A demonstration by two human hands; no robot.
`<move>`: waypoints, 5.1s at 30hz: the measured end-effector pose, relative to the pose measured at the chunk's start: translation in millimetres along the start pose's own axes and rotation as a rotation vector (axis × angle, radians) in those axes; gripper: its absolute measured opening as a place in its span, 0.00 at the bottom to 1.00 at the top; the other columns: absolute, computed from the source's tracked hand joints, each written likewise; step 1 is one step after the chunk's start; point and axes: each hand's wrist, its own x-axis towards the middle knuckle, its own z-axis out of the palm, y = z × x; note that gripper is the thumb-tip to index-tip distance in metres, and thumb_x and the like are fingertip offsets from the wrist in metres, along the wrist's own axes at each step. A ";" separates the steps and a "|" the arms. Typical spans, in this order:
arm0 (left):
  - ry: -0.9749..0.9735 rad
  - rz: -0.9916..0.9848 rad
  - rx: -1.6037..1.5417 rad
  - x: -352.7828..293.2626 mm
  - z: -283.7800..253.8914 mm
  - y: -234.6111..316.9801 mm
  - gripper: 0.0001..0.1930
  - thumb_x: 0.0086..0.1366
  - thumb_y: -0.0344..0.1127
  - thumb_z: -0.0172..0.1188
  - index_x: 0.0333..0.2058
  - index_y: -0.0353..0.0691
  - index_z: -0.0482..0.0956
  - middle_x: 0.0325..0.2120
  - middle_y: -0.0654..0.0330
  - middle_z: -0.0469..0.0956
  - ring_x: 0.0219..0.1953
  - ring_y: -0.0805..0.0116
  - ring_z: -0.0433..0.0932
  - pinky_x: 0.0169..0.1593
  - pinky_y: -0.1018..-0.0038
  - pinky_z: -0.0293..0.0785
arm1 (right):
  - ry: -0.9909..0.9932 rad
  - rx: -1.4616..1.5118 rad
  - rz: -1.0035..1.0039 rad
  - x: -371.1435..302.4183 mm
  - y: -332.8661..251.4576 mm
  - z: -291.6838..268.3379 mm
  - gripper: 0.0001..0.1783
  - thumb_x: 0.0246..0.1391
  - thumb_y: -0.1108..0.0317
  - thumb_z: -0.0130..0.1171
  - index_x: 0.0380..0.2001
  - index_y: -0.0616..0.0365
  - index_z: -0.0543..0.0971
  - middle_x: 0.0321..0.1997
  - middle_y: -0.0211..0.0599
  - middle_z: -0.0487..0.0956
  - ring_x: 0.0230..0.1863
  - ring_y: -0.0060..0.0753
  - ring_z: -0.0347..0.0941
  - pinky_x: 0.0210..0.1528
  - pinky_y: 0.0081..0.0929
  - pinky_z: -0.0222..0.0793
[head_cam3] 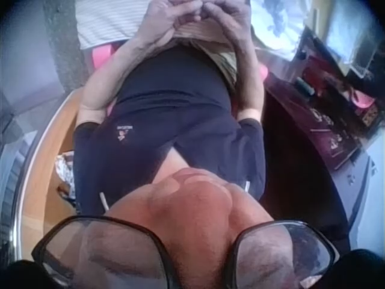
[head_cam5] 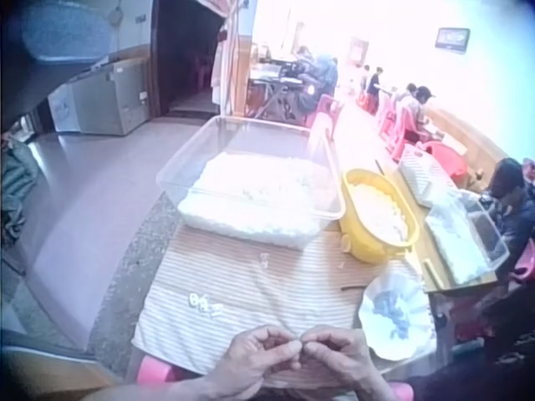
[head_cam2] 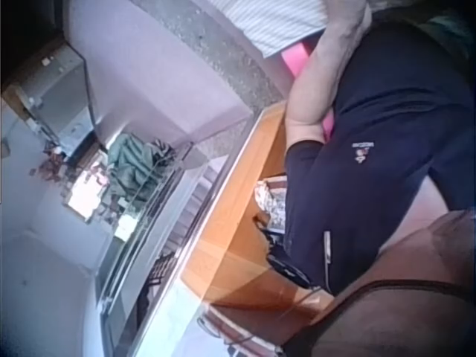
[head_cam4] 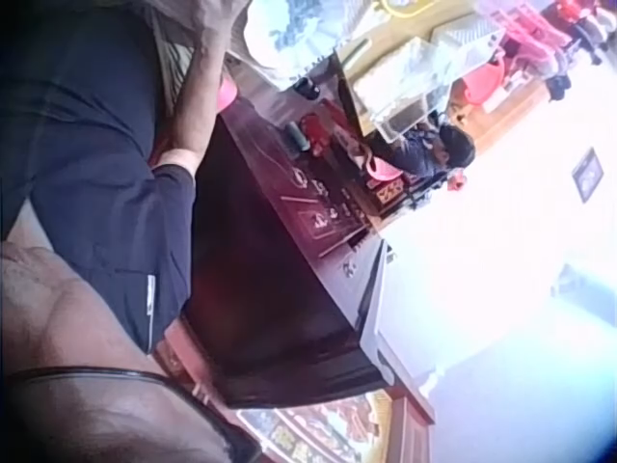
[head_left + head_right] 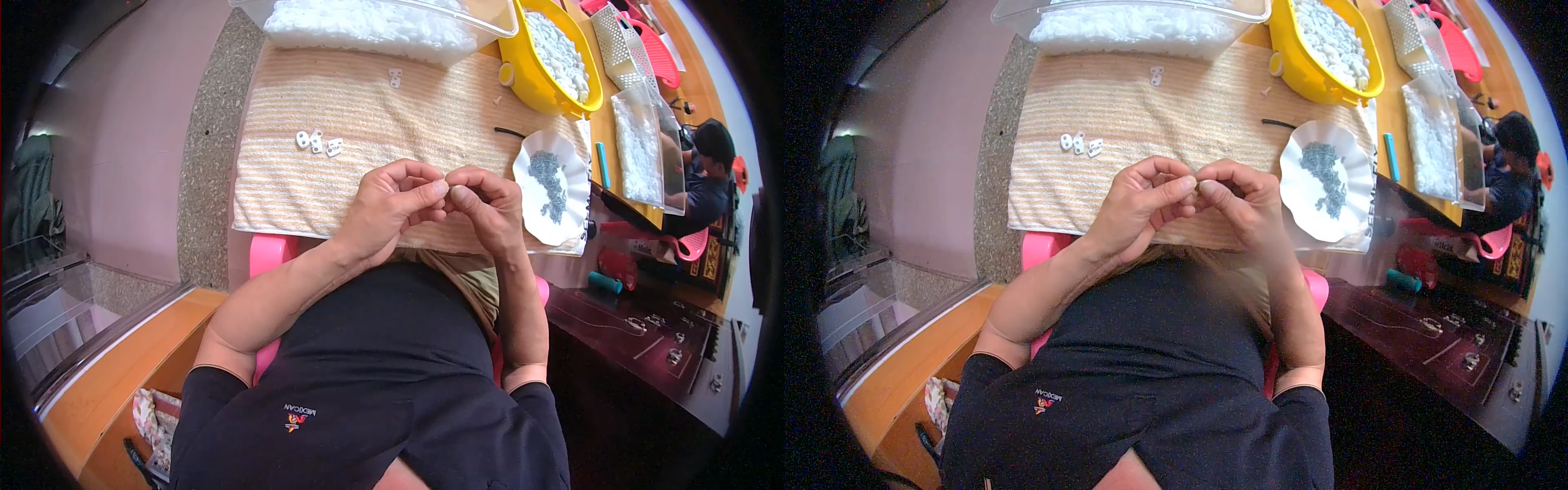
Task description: Assembling small white plastic components into units by hand at a workbench.
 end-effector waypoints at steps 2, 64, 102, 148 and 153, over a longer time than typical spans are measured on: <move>0.007 -0.004 -0.012 -0.2 -0.1 0.1 0.07 0.62 0.28 0.61 0.39 0.36 0.76 0.31 0.61 0.79 0.32 0.75 0.78 0.38 0.79 0.79 | 0.013 0.001 0.030 -0.5 -1.0 0.0 0.08 0.58 0.75 0.57 0.40 0.66 0.78 0.37 0.36 0.79 0.35 0.23 0.76 0.38 0.20 0.75; 0.111 0.049 0.119 0.3 -0.8 -9.5 0.09 0.62 0.26 0.61 0.41 0.32 0.77 0.33 0.57 0.81 0.34 0.73 0.81 0.41 0.78 0.80 | 0.102 -0.222 -0.011 -1.7 8.5 3.6 0.05 0.58 0.75 0.57 0.34 0.65 0.79 0.32 0.28 0.80 0.34 0.15 0.72 0.38 0.14 0.69; 0.071 0.109 0.118 -3.0 3.0 -8.5 0.08 0.62 0.24 0.60 0.40 0.29 0.77 0.34 0.56 0.80 0.34 0.73 0.80 0.41 0.79 0.80 | 0.104 -0.125 0.017 -2.2 -1.6 15.1 0.07 0.59 0.71 0.56 0.32 0.64 0.78 0.30 0.25 0.78 0.32 0.14 0.70 0.37 0.13 0.67; 0.073 0.104 -0.017 -1.5 5.4 -6.9 0.05 0.56 0.26 0.64 0.32 0.35 0.78 0.26 0.62 0.79 0.27 0.77 0.76 0.31 0.81 0.75 | -0.548 -1.318 -0.317 139.9 -30.0 138.4 0.09 0.50 0.68 0.55 0.30 0.60 0.81 0.35 0.48 0.79 0.39 0.51 0.77 0.40 0.43 0.72; 0.052 0.153 -0.056 -2.3 5.2 -8.0 0.04 0.56 0.25 0.64 0.30 0.37 0.76 0.23 0.64 0.77 0.24 0.79 0.74 0.26 0.80 0.71 | -0.593 -1.472 -0.286 144.4 -20.3 147.8 0.09 0.52 0.67 0.53 0.31 0.58 0.81 0.37 0.44 0.79 0.40 0.50 0.76 0.41 0.42 0.71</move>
